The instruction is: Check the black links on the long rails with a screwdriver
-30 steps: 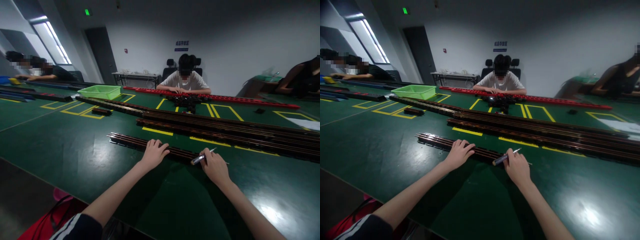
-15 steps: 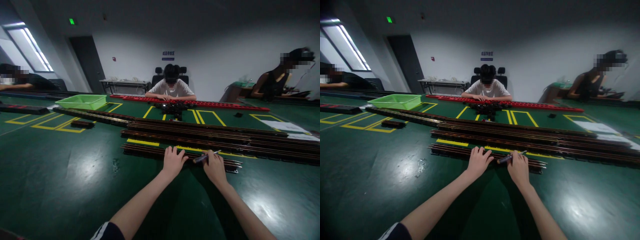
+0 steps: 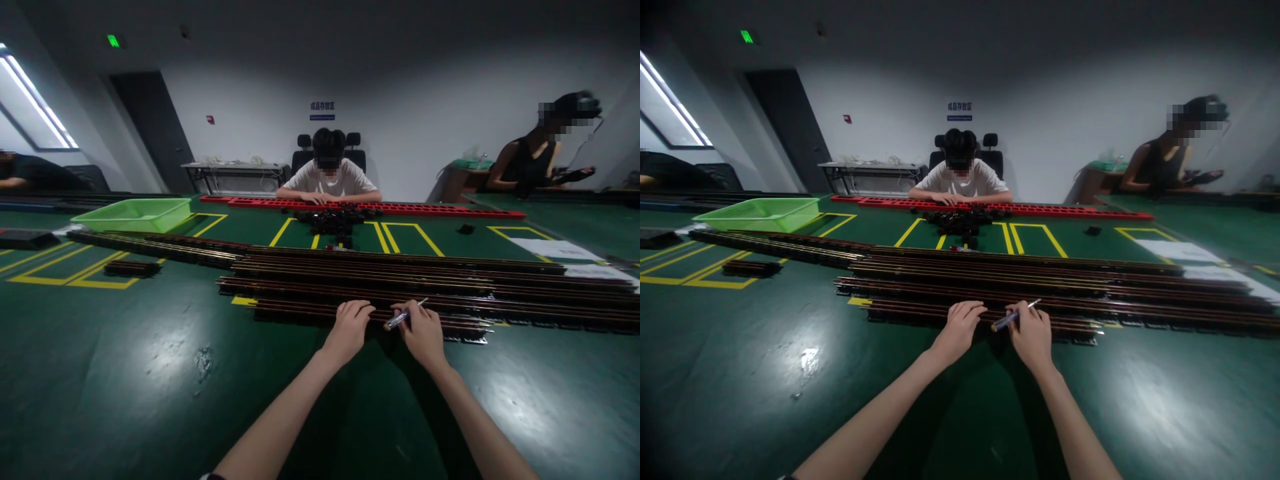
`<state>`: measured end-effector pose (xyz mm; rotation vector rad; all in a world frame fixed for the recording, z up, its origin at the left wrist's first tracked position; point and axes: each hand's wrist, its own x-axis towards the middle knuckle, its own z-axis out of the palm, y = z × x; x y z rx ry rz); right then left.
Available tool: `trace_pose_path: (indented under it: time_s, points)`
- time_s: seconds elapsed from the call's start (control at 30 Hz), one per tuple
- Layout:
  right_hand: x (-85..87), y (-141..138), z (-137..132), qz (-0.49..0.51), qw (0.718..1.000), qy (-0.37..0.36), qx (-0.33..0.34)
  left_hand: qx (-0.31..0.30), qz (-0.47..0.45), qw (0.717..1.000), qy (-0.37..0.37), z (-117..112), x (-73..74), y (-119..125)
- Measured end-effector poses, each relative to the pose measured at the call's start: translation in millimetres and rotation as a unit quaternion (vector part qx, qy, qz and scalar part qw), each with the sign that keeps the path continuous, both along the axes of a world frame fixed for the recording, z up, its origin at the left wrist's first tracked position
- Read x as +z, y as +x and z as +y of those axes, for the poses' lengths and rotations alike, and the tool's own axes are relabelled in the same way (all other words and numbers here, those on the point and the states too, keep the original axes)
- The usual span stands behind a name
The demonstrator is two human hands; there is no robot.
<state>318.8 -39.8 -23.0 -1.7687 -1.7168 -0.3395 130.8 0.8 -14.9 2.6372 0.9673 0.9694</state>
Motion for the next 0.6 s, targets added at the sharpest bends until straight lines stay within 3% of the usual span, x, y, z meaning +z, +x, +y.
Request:
trace_pose_path:
  time_s: [0.17, 0.27, 0.4, 0.5, 0.6]
  points:
    - [-2.4, 3.9, -3.2, 0.047, 0.999, 0.006, 0.001, 0.036, 0.026, 0.998, 0.038, 8.9, 3.7, -38.4]
    - [-3.3, 5.9, -3.0, 0.041, 0.999, -0.002, -0.024, 0.117, 0.033, 0.991, 0.051, 17.2, 3.5, -73.1]
    - [-1.7, 6.5, -2.5, 0.034, 0.992, 0.014, -0.118, 0.226, 0.01, 0.972, 0.069, 17.0, 0.4, -111.0]
    - [-1.2, 12.2, -3.1, 0.042, 0.989, 0.009, -0.144, 0.315, -0.053, 0.945, 0.064, 14.3, -2.6, -124.5]
    - [-2.1, 21.7, -4.4, 0.064, 0.988, 0.001, -0.14, 0.388, -0.144, 0.91, 0.007, 18.8, -7.2, -130.5]
